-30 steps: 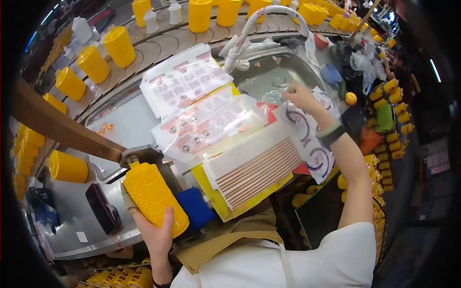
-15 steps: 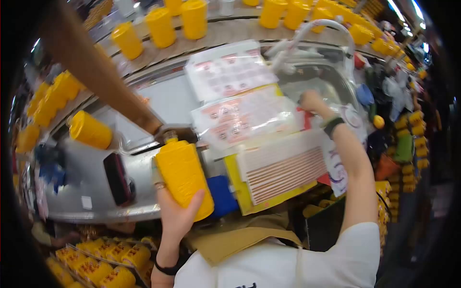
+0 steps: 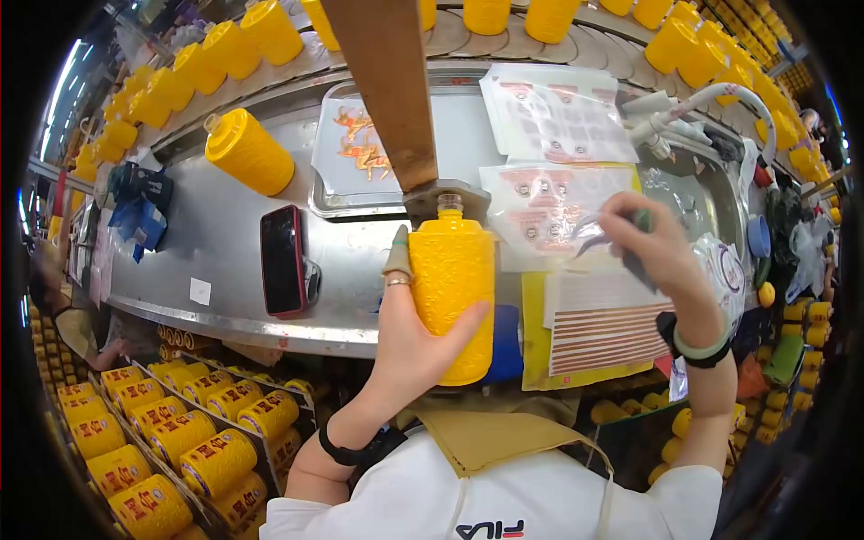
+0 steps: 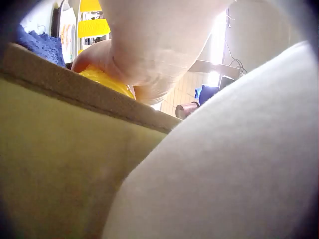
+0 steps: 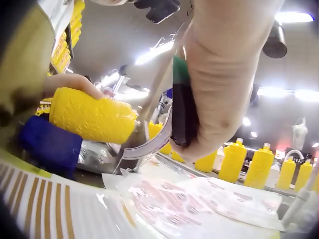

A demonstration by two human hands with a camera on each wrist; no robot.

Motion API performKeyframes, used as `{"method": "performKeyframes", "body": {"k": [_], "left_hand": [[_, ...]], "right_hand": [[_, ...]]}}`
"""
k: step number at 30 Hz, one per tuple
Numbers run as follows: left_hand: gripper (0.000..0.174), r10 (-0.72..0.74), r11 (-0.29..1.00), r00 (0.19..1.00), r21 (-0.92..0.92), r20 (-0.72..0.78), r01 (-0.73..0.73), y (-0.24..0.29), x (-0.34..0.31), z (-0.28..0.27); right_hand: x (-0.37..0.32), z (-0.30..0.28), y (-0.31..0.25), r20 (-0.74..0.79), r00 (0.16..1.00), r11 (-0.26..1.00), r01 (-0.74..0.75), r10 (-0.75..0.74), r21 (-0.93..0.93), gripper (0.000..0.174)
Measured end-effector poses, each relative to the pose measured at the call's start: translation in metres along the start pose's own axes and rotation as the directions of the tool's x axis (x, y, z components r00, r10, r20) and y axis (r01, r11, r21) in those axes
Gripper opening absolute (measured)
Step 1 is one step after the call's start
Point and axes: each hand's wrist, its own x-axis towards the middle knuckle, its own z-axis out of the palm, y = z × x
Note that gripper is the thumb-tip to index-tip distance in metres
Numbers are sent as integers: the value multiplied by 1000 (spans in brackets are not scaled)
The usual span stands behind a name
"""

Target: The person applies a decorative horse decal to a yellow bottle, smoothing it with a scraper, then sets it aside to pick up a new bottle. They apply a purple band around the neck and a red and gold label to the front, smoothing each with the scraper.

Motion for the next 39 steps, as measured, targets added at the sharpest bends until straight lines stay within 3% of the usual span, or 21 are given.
{"method": "performKeyframes", "body": {"k": [2,4,6,7,9,10,12,15,16,17,20,22,24,25,29,32,39], "left_hand": [[81,16,996,1000,85,-26,-14,-5,0,0],[85,53,960,998,278,-42,-40,-6,1,-1],[92,55,967,998,250,-40,-43,-2,3,-3],[95,68,964,997,260,-36,-57,-2,4,-4],[98,81,961,996,270,-35,-68,-3,4,-6],[101,57,968,998,245,-18,-51,-3,4,-7],[104,29,974,1000,225,-2,-27,-5,3,-9],[106,95,982,991,172,-97,-77,-6,5,-12],[104,192,945,975,289,-113,-153,-6,6,-15],[103,288,889,951,402,-117,-219,-7,7,-16],[98,333,858,937,446,-104,-255,2,13,-18],[88,343,878,926,405,-156,-257,3,17,-13],[80,315,851,944,469,-97,-236,6,20,-12],[74,288,889,950,403,-124,-217,3,20,-10],[73,327,851,932,477,-157,-219,5,20,-9],[82,320,835,944,494,-76,-243,5,21,-10],[72,371,822,926,488,-68,-293,3,24,-8]], "right_hand": [[3,22,-6,47,998,999,41,-40,-18,17],[11,41,-7,41,948,941,319,-316,-112,18],[16,52,-26,78,940,926,341,-333,-161,16],[19,59,-31,50,910,893,414,-412,-174,14],[26,72,-45,61,791,745,596,-609,-299,22],[28,77,-50,65,790,744,598,-609,-298,22],[31,86,-55,233,634,543,762,-738,-352,31],[42,86,-44,310,654,565,754,-690,-335,37],[46,83,-41,357,654,560,756,-667,-340,38],[49,78,-41,381,640,536,768,-667,-351,53],[59,75,-35,394,640,559,768,-660,-312,52],[66,77,-29,391,625,568,779,-675,-266,52],[70,77,-25,387,613,576,787,-689,-220,53],[72,77,-24,393,621,580,781,-679,-232,53],[78,77,-20,385,613,563,789,-690,-246,53],[80,76,-18,391,614,558,788,-686,-259,52],[84,77,-16,379,553,503,833,-742,-231,47]]}}
